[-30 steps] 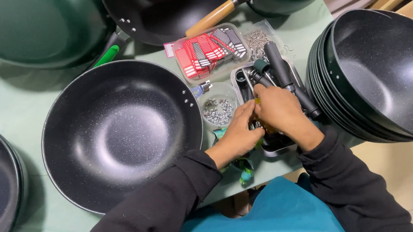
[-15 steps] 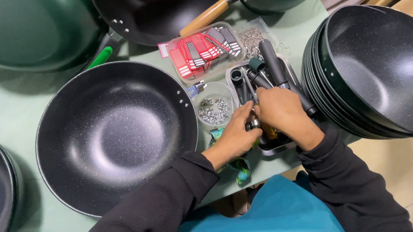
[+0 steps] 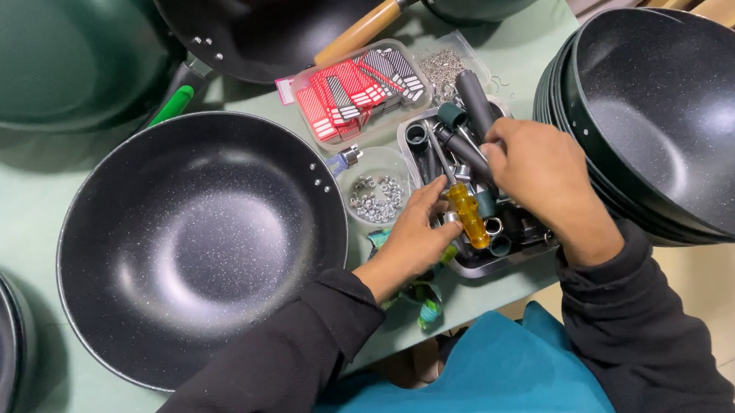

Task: Attaching a handle to a wok using a manual screwdriver and screws

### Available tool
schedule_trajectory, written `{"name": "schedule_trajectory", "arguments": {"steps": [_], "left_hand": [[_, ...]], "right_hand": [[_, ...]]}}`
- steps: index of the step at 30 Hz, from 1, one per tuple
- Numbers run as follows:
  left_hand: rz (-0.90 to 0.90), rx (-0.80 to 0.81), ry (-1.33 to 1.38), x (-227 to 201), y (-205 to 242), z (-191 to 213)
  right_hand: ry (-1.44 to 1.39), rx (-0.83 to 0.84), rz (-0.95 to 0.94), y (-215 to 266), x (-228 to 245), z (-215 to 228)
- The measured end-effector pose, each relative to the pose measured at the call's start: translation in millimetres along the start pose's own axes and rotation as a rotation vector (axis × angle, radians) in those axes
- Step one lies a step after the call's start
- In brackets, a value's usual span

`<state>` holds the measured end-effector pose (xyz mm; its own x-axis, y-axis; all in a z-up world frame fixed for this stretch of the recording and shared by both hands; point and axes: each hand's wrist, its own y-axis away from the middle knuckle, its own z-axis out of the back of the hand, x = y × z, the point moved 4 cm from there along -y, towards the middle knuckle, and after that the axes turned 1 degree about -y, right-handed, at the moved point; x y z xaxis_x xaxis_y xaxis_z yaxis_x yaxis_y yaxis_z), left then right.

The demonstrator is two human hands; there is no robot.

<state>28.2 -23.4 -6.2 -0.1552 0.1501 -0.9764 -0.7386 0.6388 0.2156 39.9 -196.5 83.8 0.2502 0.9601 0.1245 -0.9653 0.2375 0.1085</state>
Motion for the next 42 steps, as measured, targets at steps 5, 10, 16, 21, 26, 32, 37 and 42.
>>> {"name": "schedule_trajectory", "arguments": {"steps": [5,10,16,21,26,32,37,42], "left_hand": [[-0.001,-0.009,0.039,-3,-3,0],[-0.007,-0.003,0.068,-4,-10,-2],[-0.060,-0.042,0.127,-8,-15,-5],[-0.041,-0.053,0.031,-23,-5,-2],[-0.071,-0.059,0.025,-28,-5,-4],[-0.086,-0.094,0.025,-19,-11,-7],[-0.064,-0.128,0.014,-10,-13,-7],[0.000,-0.136,0.048,-24,-10,-5]], "right_hand": [[-0.076,-0.051,0.025,0,-9,6],[-0.063,-0.080,0.083,-12,-13,-16],[0.016,-0.094,0.109,-23,2,-43],[0.119,-0.140,0.159,-39,5,-67],[0.176,-0.259,0.209,-54,1,-101],[0.350,-0.543,0.315,-63,8,-125],[0.426,-0.618,0.317,-69,13,-141],[0.519,-0.781,0.277,-73,20,-148]]}}
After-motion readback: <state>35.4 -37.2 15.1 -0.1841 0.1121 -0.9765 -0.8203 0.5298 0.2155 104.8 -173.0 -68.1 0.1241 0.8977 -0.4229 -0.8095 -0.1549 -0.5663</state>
